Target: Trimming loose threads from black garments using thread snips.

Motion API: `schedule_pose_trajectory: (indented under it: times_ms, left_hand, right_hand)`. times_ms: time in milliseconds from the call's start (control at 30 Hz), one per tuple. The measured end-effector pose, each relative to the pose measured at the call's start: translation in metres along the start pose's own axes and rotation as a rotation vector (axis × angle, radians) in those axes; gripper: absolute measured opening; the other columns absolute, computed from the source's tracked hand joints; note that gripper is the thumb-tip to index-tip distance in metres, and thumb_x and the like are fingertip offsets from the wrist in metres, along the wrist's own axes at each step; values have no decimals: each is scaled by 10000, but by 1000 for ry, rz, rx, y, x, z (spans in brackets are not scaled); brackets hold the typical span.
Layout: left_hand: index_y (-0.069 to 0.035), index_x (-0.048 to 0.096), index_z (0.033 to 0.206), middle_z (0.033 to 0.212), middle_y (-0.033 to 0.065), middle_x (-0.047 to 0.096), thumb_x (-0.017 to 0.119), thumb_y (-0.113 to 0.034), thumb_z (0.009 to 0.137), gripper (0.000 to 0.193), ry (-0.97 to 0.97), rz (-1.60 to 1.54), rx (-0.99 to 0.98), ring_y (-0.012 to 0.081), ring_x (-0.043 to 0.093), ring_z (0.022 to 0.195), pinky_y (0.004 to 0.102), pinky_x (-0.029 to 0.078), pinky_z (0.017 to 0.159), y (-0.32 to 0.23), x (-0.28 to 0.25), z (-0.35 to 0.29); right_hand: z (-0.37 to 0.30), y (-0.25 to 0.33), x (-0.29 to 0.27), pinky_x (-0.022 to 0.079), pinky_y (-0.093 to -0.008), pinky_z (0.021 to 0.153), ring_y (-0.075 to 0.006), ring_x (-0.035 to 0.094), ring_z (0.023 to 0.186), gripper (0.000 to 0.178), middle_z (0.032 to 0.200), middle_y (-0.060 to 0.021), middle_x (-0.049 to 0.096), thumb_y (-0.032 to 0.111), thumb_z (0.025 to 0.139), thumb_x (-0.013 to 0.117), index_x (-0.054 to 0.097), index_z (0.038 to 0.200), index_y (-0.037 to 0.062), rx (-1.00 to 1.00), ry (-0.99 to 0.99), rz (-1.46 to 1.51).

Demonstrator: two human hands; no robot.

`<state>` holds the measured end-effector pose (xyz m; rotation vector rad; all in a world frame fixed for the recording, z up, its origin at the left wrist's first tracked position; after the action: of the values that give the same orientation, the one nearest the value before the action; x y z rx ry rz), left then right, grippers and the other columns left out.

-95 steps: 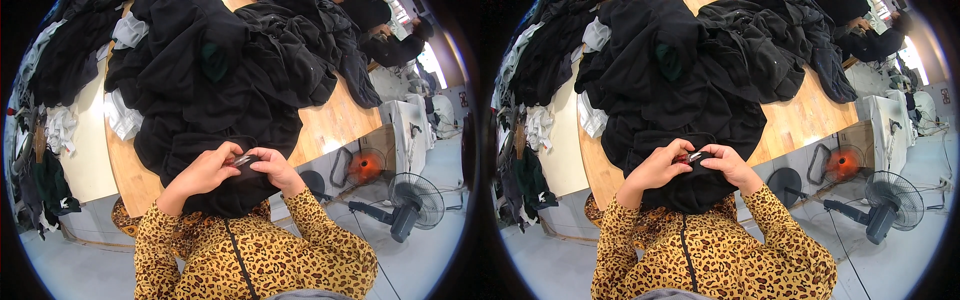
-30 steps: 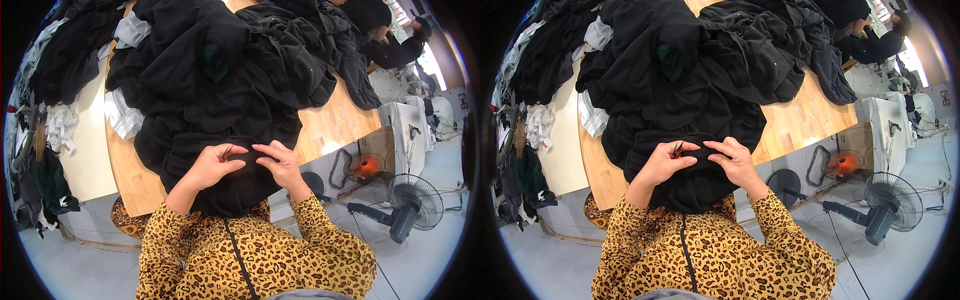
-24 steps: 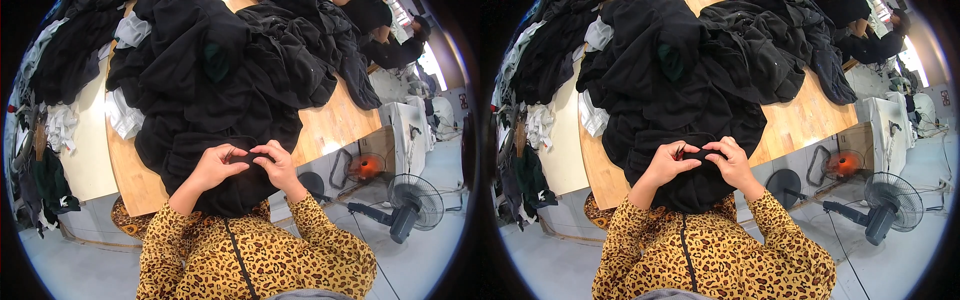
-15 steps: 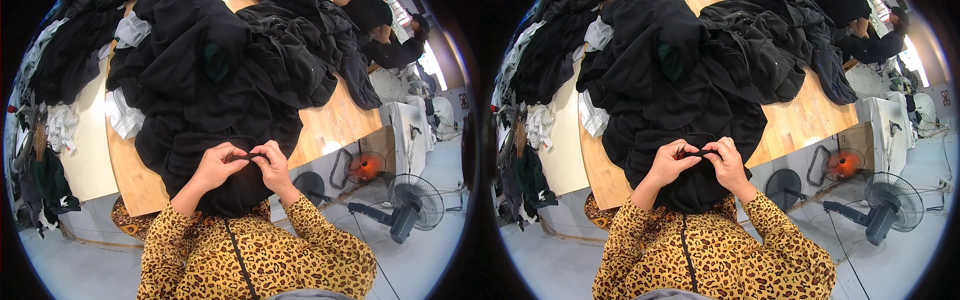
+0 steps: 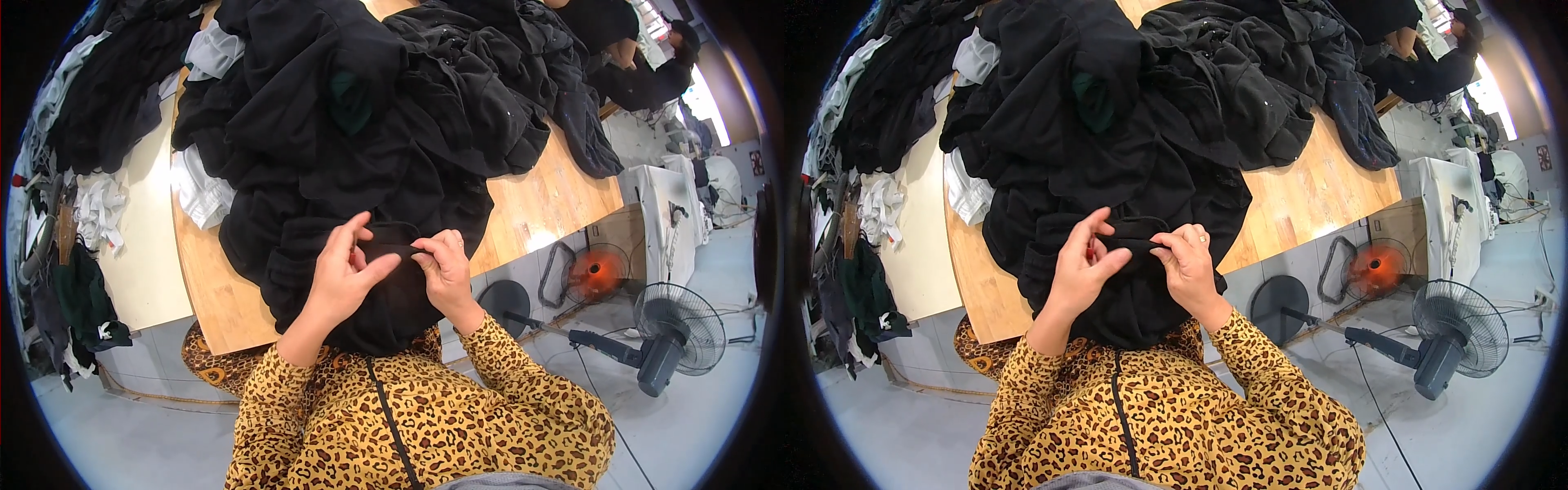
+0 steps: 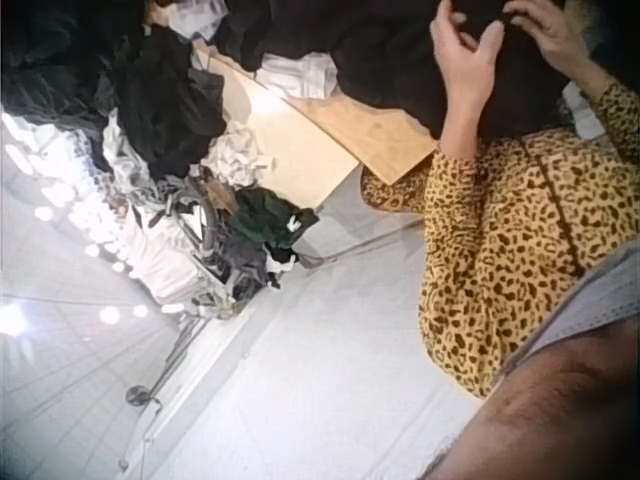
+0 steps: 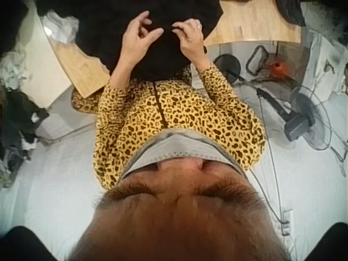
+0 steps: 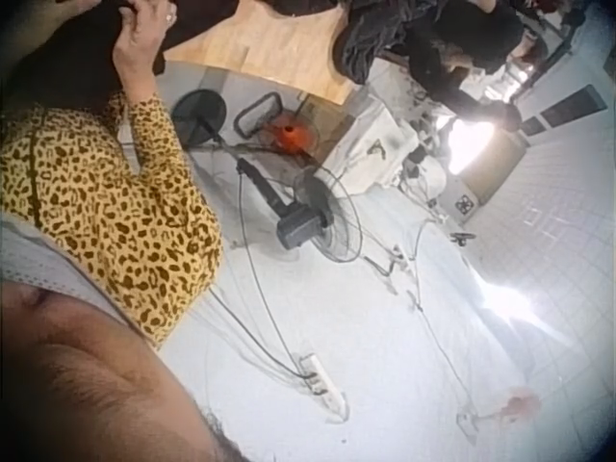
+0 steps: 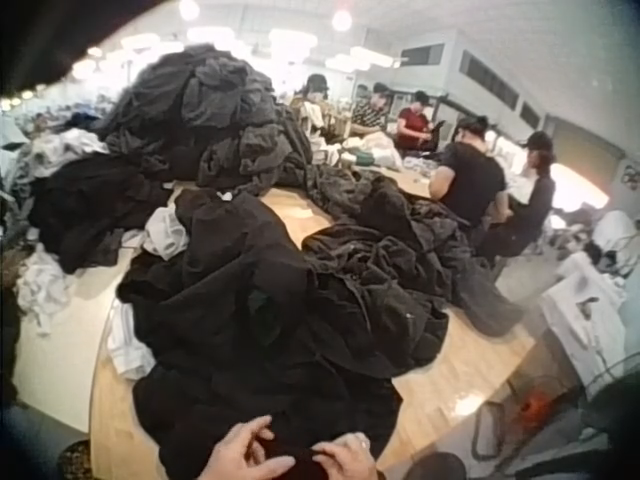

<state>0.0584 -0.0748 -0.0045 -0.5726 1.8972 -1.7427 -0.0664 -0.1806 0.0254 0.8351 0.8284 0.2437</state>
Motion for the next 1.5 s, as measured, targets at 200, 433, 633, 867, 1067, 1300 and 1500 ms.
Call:
schedule_pose_trajectory:
  times_ms: [200, 433, 633, 867, 1067, 1300, 1500]
  left_hand:
    - [5, 623, 1098, 1046, 43, 540, 654, -88, 860, 257, 62, -83, 37, 86, 531, 823, 205, 450, 711, -16, 4, -16]
    - [40, 635, 965, 866, 10, 592, 625, -53, 882, 126, 20, -432, -238, 49, 529, 702, 194, 462, 627, 18, 24, -21]
    - [11, 660, 892, 722, -30, 594, 666, -75, 855, 94, 99, -333, -322, 29, 502, 645, 177, 405, 593, 34, 33, -18]
    - [13, 657, 834, 694, -18, 595, 665, -103, 860, 119, 113, -277, -339, 34, 494, 625, 183, 390, 582, 39, 35, -13]
    - [10, 656, 818, 694, -16, 596, 664, -105, 861, 123, 124, -330, -372, 35, 493, 621, 185, 390, 580, 36, 36, -13]
    - [7, 656, 826, 700, -14, 598, 660, -104, 864, 117, 138, -341, -376, 38, 498, 624, 186, 393, 585, 42, 38, -12]
    - [1, 651, 834, 713, -13, 603, 667, -113, 863, 119, 94, -522, -346, 38, 504, 633, 186, 396, 589, 35, 38, -9]
  right_hand:
    - [0, 1, -2, 312, -326, 806, -218, 481, 787, 141, 769, -28, 513, 62, 768, 676, 632, 901, 81, -2, -22, -70]
    - [2, 8, -3, 300, -335, 840, -217, 495, 848, 150, 765, -18, 536, 70, 752, 691, 636, 891, 85, -19, -27, -160]
    - [0, 9, -2, 292, -338, 854, -218, 496, 874, 167, 767, -16, 546, 71, 728, 706, 642, 882, 81, -30, -25, -178]
    - [-1, 14, -3, 285, -348, 864, -221, 493, 896, 190, 780, -14, 551, 69, 713, 716, 646, 890, 84, -68, -38, -194]
    - [0, 15, -1, 280, -349, 867, -224, 484, 919, 205, 795, -12, 549, 60, 701, 719, 645, 891, 85, -70, -23, -212]
    - [0, 15, -1, 283, -349, 873, -227, 482, 923, 203, 790, -13, 555, 54, 701, 716, 649, 891, 81, -80, -19, -208]
    - [0, 11, -1, 289, -343, 870, -225, 483, 914, 191, 782, -14, 559, 57, 704, 714, 650, 883, 75, -41, -14, -165]
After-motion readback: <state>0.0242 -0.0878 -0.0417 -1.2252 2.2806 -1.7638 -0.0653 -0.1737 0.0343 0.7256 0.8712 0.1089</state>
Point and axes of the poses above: each hand's wrist, its own z-axis towards the middle knuckle, its own x-axis out of the palm, y = z × x, the point moved 10 cm from there along z, towards the middle knuckle
